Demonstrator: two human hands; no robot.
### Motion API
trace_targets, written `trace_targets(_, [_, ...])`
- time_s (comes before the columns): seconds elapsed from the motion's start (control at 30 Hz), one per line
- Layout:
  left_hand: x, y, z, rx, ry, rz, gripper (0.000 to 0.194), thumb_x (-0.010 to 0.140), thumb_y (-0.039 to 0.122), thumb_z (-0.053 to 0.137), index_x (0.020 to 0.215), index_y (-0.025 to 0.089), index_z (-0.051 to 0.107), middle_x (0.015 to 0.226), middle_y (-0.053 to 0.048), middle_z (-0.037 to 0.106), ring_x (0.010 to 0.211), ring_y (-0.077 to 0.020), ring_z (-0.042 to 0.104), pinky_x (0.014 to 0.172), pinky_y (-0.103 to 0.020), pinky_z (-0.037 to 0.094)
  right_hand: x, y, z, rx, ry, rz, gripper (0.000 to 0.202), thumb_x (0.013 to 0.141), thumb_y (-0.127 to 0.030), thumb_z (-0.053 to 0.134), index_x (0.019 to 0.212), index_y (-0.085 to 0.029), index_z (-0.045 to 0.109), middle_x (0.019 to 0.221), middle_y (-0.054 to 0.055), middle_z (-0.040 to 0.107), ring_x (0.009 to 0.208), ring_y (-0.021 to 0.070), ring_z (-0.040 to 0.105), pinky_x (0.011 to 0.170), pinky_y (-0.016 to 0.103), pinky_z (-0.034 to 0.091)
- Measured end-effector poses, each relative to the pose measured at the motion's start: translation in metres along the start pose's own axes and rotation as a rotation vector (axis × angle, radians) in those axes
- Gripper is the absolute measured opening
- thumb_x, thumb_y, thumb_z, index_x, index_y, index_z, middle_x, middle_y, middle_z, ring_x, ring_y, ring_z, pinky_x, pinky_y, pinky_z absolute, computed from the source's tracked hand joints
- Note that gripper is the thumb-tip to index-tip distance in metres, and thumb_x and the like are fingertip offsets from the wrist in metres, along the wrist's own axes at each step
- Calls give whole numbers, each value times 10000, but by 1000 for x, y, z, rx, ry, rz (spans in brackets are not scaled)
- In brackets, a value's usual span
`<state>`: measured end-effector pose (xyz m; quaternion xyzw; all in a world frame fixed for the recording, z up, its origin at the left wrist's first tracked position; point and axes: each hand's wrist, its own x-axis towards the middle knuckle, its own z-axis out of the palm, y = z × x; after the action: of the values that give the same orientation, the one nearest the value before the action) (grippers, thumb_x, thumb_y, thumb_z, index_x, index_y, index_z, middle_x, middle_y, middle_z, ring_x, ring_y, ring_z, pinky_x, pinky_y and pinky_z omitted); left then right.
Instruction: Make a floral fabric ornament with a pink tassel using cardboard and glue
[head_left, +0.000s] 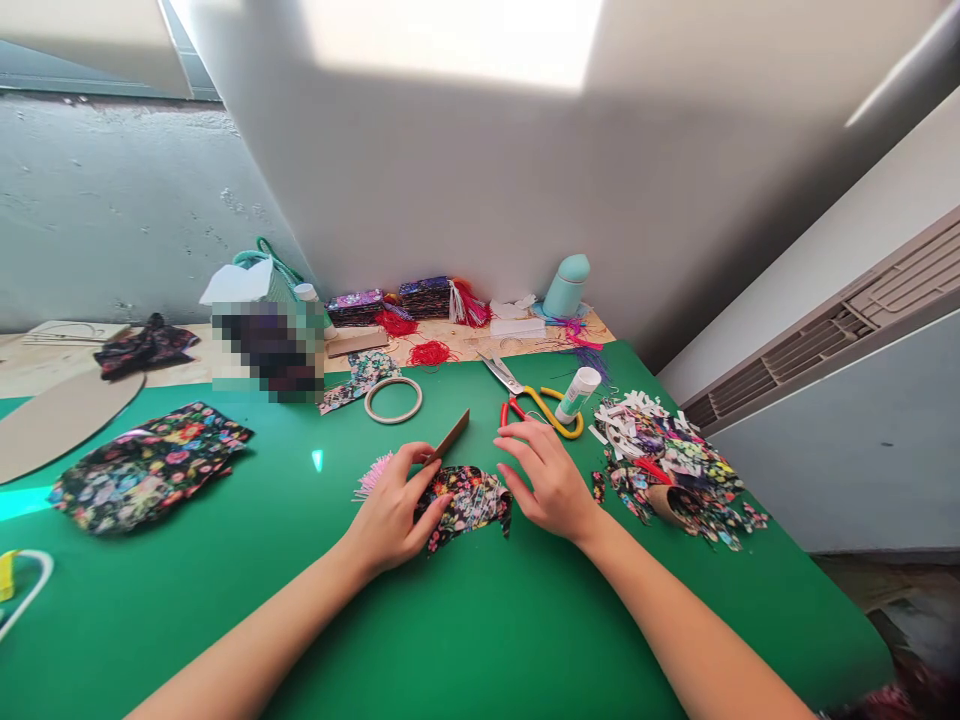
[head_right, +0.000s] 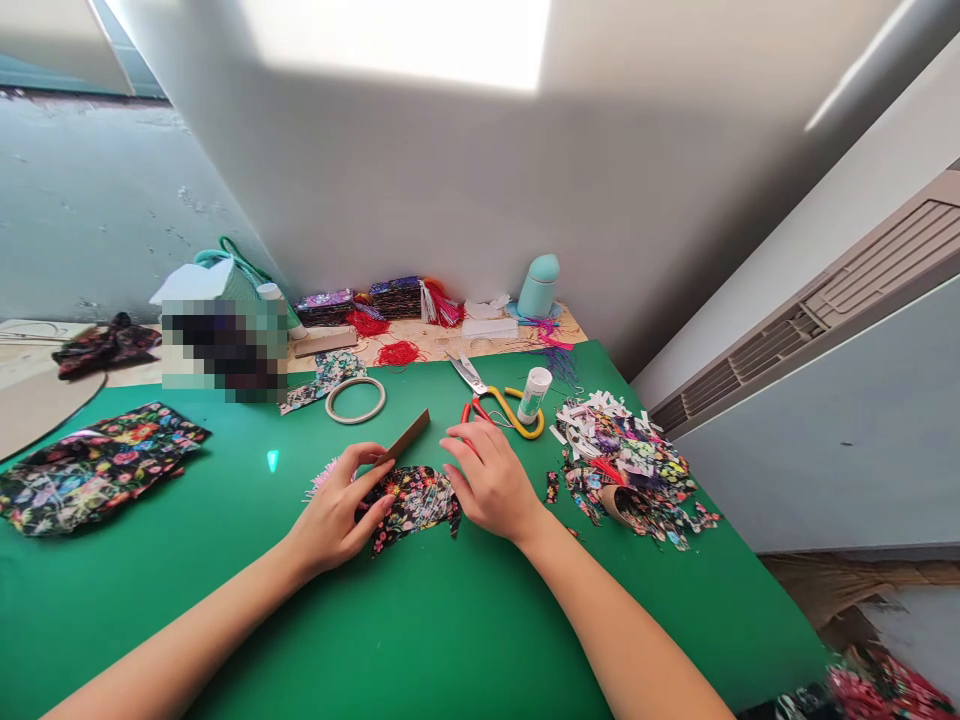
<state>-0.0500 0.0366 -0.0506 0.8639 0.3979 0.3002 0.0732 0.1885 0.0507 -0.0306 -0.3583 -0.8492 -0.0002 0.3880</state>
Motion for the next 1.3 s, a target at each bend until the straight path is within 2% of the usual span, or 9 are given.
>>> trace_targets(0.13, [-1, 2, -2, 7, 21, 64, 308, 889, 203, 448, 1178, 115, 509, 1102, -155, 513, 1028, -254, 542, 872, -416, 502, -2, 0, 4, -37, -59, -45, 337, 863, -121, 472, 1194, -167, 521, 1097, 140, 604, 1066, 253, 546, 930, 483, 487])
trace_targets(0.27, [-1, 7, -5, 20, 18, 242, 282, 859, 128, 450, 1135, 93, 498, 1103, -168, 527, 1091, -273, 514, 953, -467, 463, -2, -3, 8, -125, -42, -78, 409, 867, -72, 439, 1258, -180, 489, 1237, 154, 544, 1202, 254, 473, 980, 475, 461])
trace_targets(0.4, [0, 11, -4, 4, -7, 379, 318, 842, 111, 441, 1157, 85, 474, 1111, -176, 532, 1113, -274, 506, 969, -477, 457, 0, -8, 8, -184, -79, -144, 272, 901, -101, 426, 1085, -200, 599, 993, 79, 675, 947, 199, 615, 983, 461, 441])
trace_targets(0.53, [0, 11, -3, 72, 8, 289, 386, 844, 136, 475, 1228, 106, 439, 1179, -196, 485, 1098, -288, 495, 909, -486, 473, 2, -4, 0, -179, -76, -55, 232, 872, -73, 440, 934, -195, 627, 835, 41, 705, 752, 176, 636, 911, 435, 462])
trace_targets(0.67, [2, 9, -3, 50, -39, 251, 332, 843, 136, 469, 1174, 121, 443, 1004, -139, 583, 909, -234, 560, 838, -446, 479, 1, 3, -12, -9, -49, 131, 124, 847, -139, 530, 884, -215, 620, 804, 17, 722, 702, 176, 649, 869, 410, 475])
trace_targets(0.83, [3, 9, -2, 5, -85, 262, 281, 842, 112, 433, 1122, 131, 448, 839, -74, 623, 739, -184, 576, 821, -416, 465, 1, 0, -18, 88, -433, 198, 74, 769, -155, 616, 779, -225, 637, 690, -21, 687, 644, 159, 614, 698, 295, 460])
trace_targets(0.97, [2, 8, -1, -10, -65, 265, 273, 835, 96, 432, 1105, 132, 456, 835, -65, 634, 716, -170, 583, 837, -409, 457, 3, -4, -18, -39, -633, 231, 73, 746, -187, 605, 680, -217, 610, 619, -21, 645, 577, 144, 562, 531, 252, 306])
trace_targets(1.17, [3, 9, -1, -6, -65, 260, 230, 827, 100, 428, 1046, 141, 486, 796, -59, 624, 713, -172, 584, 826, -404, 461, 5, 1, -23, -265, -572, 349, 116, 783, -185, 501, 692, -179, 573, 655, 27, 645, 569, 142, 526, 537, 266, 213])
trace_targets(1.3, [4, 9, -1, 0, -61, 262, 223, 819, 90, 432, 1028, 135, 496, 790, -61, 623, 719, -175, 589, 827, -403, 459, 5, -2, -24, -97, -581, 270, 119, 786, -206, 512, 673, -186, 543, 620, -1, 611, 558, 124, 498, 541, 253, 229])
